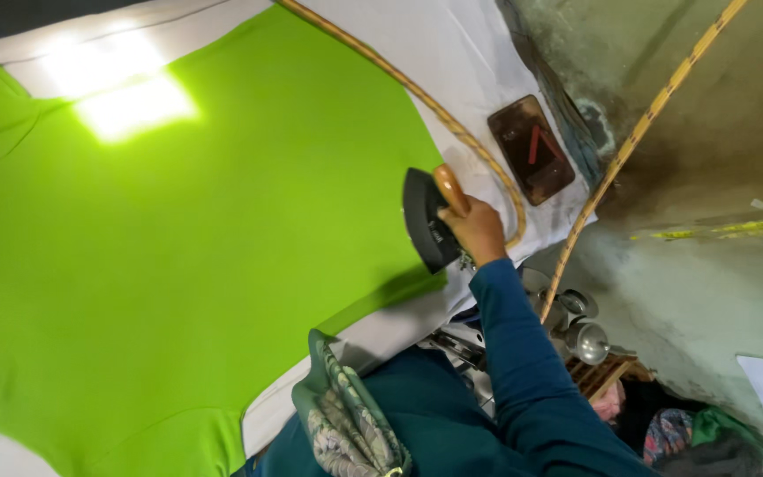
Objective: The person irons a green shirt on a table, folds it into a rectangle, and then irons a pair of gray pants.
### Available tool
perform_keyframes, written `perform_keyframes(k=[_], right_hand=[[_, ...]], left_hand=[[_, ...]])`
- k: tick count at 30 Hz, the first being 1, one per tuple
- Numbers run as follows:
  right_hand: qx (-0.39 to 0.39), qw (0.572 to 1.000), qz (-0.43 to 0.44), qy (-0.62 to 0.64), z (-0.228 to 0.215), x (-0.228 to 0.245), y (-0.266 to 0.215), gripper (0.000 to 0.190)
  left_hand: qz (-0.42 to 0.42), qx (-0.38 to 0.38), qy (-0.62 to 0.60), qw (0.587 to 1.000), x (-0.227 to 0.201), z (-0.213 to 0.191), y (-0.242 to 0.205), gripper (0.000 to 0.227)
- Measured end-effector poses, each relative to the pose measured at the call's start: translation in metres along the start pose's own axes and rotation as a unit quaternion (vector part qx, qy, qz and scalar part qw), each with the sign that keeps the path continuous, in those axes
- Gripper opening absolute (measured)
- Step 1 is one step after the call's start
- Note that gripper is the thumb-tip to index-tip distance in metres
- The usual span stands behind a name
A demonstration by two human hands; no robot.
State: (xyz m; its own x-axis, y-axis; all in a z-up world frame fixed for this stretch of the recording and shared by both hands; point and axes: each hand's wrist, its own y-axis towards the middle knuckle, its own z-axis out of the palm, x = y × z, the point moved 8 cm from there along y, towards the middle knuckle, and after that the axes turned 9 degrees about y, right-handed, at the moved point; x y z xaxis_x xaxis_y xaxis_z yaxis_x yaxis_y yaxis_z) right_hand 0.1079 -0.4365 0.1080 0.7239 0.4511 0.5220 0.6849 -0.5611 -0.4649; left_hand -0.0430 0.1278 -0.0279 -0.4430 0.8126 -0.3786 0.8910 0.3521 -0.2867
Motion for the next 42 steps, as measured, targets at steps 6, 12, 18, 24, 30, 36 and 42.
perform_keyframes(k=[6,12,18,24,30,36,42], right_hand=[[-0.146,0.989,0.012,0.014,-0.058,-0.035,0.032,0.028],[-0.098,0.995,-0.004,-0.015,-0.053,0.005,0.068,0.029],[-0.069,0.994,-0.076,-0.031,-0.048,0.028,0.131,0.027],[0.081,0.987,-0.136,-0.017,-0.026,0.050,0.117,0.037],[0.258,0.864,-0.339,-0.267,0.037,0.011,0.012,0.037],[0.295,0.781,-0.415,-0.361,0.045,-0.036,-0.049,0.030],[0.211,0.806,-0.460,-0.307,0.076,-0.023,-0.066,0.036]], left_hand=[[0.140,-0.100,0.051,0.984,-0.064,-0.013,0.013,0.025],[0.318,0.038,0.006,0.947,-0.254,-0.010,-0.003,0.021],[0.522,0.145,0.125,0.832,-0.340,0.095,-0.049,0.041],[0.535,0.205,0.235,0.785,-0.341,0.137,-0.070,0.052],[0.497,0.219,0.178,0.821,-0.312,0.127,-0.065,0.050],[0.477,0.117,0.146,0.859,-0.283,0.086,-0.062,0.050],[0.434,0.119,0.069,0.890,-0.250,0.031,-0.073,0.044]])
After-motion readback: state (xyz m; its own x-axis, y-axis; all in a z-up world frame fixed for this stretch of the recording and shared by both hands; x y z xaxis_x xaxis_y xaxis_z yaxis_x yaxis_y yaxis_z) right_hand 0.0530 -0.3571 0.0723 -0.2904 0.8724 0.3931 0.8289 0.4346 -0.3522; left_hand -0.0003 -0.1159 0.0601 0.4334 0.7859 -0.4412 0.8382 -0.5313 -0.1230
